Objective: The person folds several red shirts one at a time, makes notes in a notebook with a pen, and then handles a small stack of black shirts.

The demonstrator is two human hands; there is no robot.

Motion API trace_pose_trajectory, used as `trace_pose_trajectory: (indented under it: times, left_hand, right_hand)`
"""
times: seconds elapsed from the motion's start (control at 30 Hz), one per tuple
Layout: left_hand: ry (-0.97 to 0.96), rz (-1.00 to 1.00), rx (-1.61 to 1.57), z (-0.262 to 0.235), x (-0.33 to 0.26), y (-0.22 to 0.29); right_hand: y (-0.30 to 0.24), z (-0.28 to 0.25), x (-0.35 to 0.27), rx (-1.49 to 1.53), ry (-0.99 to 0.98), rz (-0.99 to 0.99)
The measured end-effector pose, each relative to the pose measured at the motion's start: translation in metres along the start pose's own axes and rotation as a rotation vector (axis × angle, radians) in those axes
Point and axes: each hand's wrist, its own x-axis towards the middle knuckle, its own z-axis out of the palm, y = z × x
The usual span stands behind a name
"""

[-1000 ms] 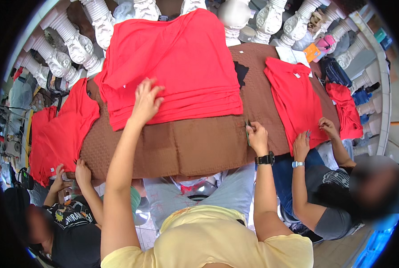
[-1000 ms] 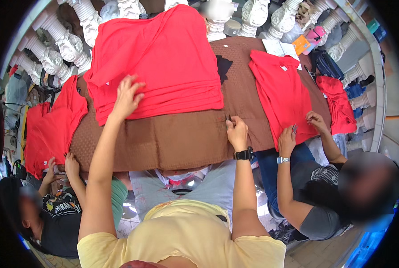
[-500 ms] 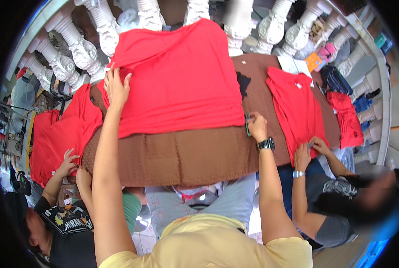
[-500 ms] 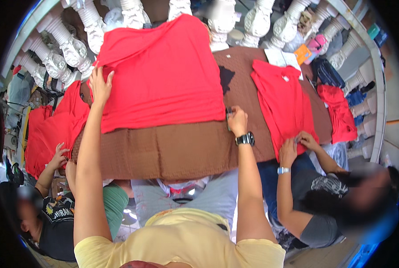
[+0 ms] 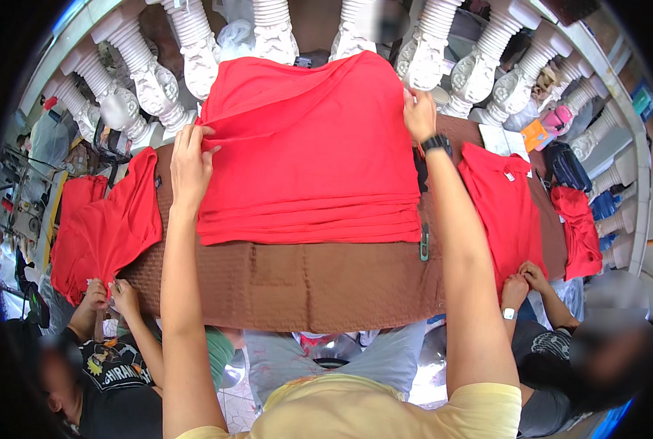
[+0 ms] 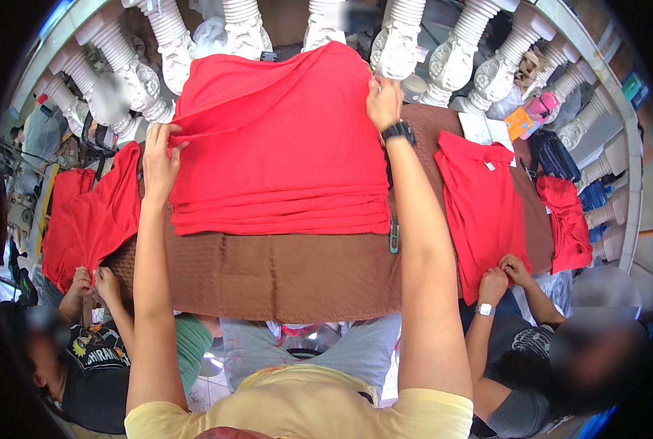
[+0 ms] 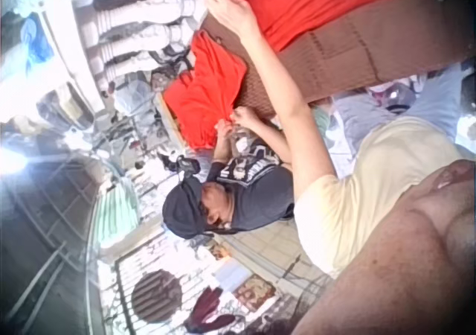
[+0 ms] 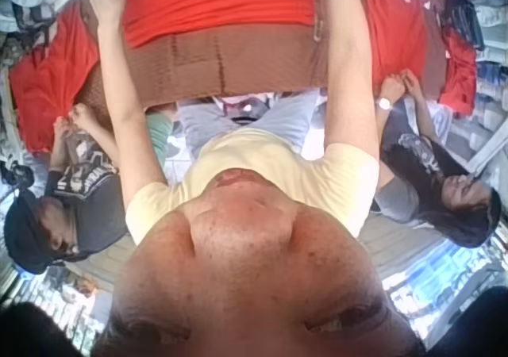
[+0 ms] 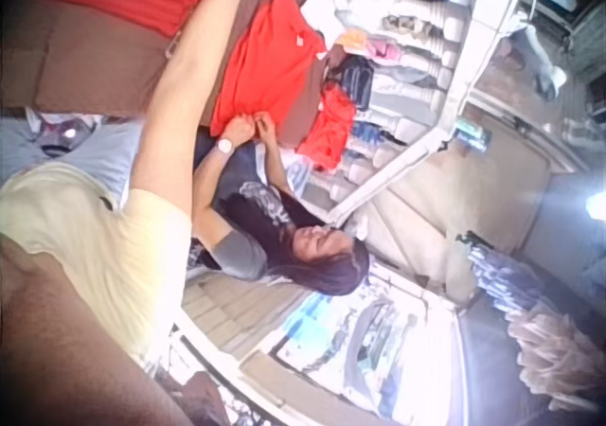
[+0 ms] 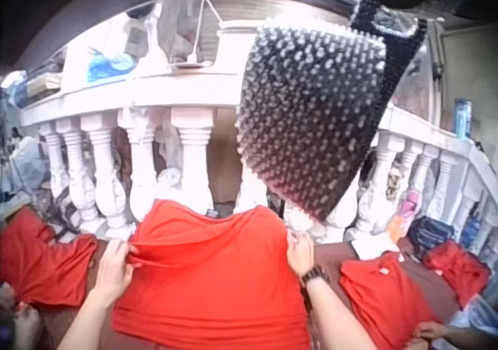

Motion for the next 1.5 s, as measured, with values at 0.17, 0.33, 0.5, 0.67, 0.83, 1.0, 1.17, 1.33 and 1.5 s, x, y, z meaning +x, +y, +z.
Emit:
trace_pose_trajectory:
  times: [0.17, 0.33, 0.5, 0.67, 0.83, 1.0, 1.17, 1.33, 1.5]
  left_hand:
    - [0.222, 0.153, -0.073, -0.025, 0.011, 0.007]
    - [0.151, -0.002, -0.119, -0.055, 0.003, 0.004]
    - [0.186, -0.111, -0.161, -0.089, -0.016, 0.008]
    - [0.465, -0.235, -0.167, -0.15, -0.052, 0.003]
    - [0.431, -0.275, -0.133, -0.243, -0.087, 0.056]
    - [0.675, 0.141, 0.08, -0.305, -0.111, 0.075]
    - [0.642, 0.066, -0.059, -0.312, -0.107, 0.099]
    - [0.418, -0.072, -0.202, -0.271, -0.081, 0.1]
    - [0.076, -0.216, -0.374, -0.154, -0.026, 0.04]
  right_hand:
    - [-0.005, 0.043, 0.077, 0.058, -0.231, 0.42]
    - [-0.034, 0.035, 0.062, 0.262, 0.092, 0.337]
    - [-0.061, -0.047, 0.016, 0.891, -0.151, 0.367]
    - [-0.141, -0.217, -0.118, 0.79, -0.647, 0.138]
    - [-0.157, -0.322, -0.168, 1.327, -0.897, -0.374]
    - [-0.192, -0.361, -0.154, 1.396, -1.205, -0.93]
    - [-0.204, -0.37, -0.163, 1.756, -1.105, -0.937]
    - [-0.162, -0.343, -0.15, 1.379, -0.73, -0.553]
    - [-0.122, -0.249, -0.123, 0.754, -0.394, 0.142]
